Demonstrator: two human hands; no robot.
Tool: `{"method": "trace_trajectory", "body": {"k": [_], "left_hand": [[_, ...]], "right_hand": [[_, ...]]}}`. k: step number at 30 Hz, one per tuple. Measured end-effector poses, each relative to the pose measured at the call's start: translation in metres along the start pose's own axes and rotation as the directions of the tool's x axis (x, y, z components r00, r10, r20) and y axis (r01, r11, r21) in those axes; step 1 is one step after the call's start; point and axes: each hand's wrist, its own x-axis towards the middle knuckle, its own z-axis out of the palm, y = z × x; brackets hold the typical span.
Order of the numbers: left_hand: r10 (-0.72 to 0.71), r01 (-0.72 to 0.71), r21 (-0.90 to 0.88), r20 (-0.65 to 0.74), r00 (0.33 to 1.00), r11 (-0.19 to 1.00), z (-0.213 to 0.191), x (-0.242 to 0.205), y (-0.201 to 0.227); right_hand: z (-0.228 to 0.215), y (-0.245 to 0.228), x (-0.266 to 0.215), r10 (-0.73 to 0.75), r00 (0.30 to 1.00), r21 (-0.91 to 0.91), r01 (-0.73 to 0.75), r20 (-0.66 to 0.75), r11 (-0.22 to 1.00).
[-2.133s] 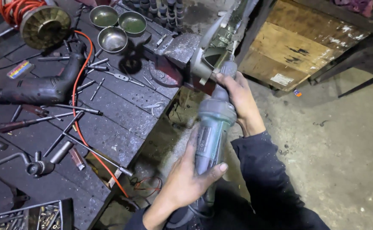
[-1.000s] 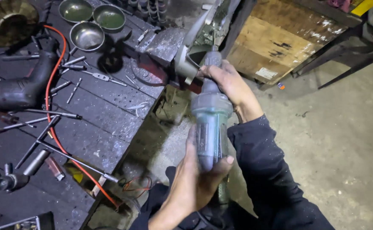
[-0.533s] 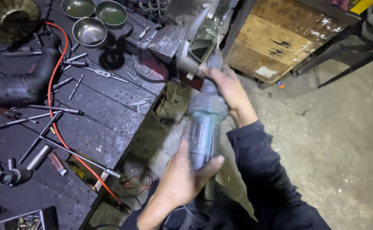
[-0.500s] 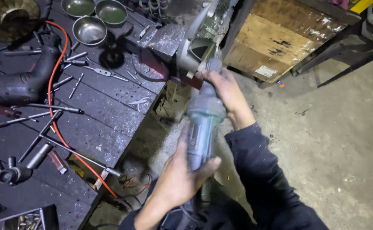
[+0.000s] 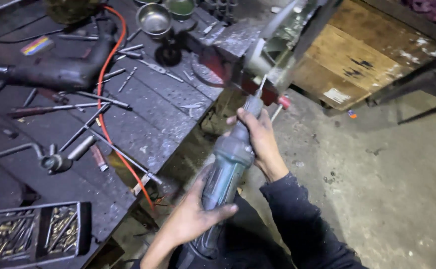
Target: The person uses a rotary tool to grind a metal part clamped in a vise, then moves to a metal lathe to adjust the chuck and tool post. The person operates the lathe controls to position the cutting tool against the workpiece.
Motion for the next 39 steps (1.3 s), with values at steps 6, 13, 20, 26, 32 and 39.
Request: {"method": "trace_trajectory", "body": {"k": [6, 13, 20, 26, 32, 39], "left_hand": [[-0.136, 0.132, -0.068, -0.062, 0.989, 0.989, -0.009, -0.024, -0.033], [-0.328, 0.255, -0.291, -0.238, 0.914, 0.922, -0.017, -0.022, -0.053], [-0.453, 0.392, -0.228, -0.413, 0.79, 0.891, -0.045, 0.017, -0.048], [-0.399, 0.56, 0.113, -0.589, 0.703, 0.82, -0.071, 0.074, -0.076], [-0.267, 0.589, 0.387, -0.626, 0.733, 0.709, -0.09, 0.103, -0.044], [-0.134, 0.585, 0.542, -0.654, 0.744, 0.603, -0.09, 0.117, -0.065]], "right_hand": [[0.023, 0.042, -0.008, 0.149, 0.985, 0.007, -0.15, 0.089, 0.989], [0.055, 0.066, -0.005, 0.3, 0.945, -0.362, -0.236, 0.131, 0.902], [0.02, 0.095, 0.012, 0.279, 0.905, -0.535, -0.07, 0.32, 0.842], [-0.055, 0.071, -0.018, -0.329, 0.939, -0.183, 0.342, 0.098, 0.922], [-0.139, 0.105, 0.018, -0.143, 0.867, -0.038, 0.143, -0.476, 0.989], [-0.088, 0.09, 0.038, 0.409, 0.891, 0.298, -0.343, -0.196, 0.891]]}}
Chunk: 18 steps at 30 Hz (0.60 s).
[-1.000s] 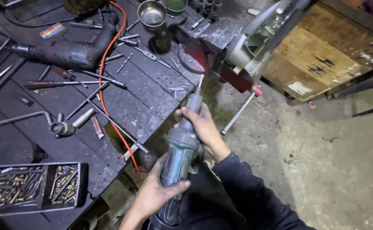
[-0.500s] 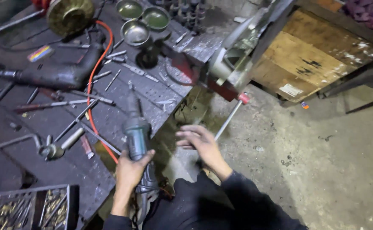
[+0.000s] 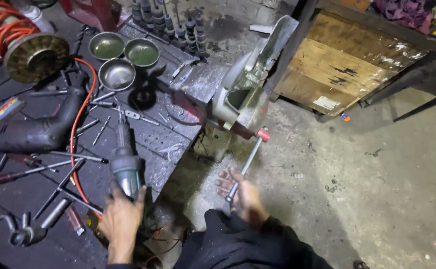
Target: The person uses a rotary tool to grind a metal part clamped in a vise, then moves to a metal lathe to adjust the chuck and tool post. The person operates the lathe controls to position the cutting tool against the workpiece.
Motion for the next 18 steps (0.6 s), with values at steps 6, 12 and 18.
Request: {"method": "trace_trajectory", "body": {"k": [6, 12, 18], "left_hand": [[0.029, 0.026, 0.221, -0.243, 0.97, 0.975, 0.033, 0.01, -0.006], [0.425, -0.446, -0.575, -0.18, 0.887, 0.686, -0.059, -0.03, 0.151], [0.722, -0.889, -0.345, -0.527, 0.449, 0.301, -0.064, 0.009, 0.263]], "right_hand": [[0.004, 0.013, 0.025, 0.07, 0.975, 0.022, -0.067, -0.209, 0.997], [0.022, 0.004, 0.015, 0.042, 0.954, -0.06, -0.062, -0.298, 0.996], [0.022, 0.01, 0.02, 0.018, 0.932, -0.064, -0.045, -0.363, 0.997]]}}
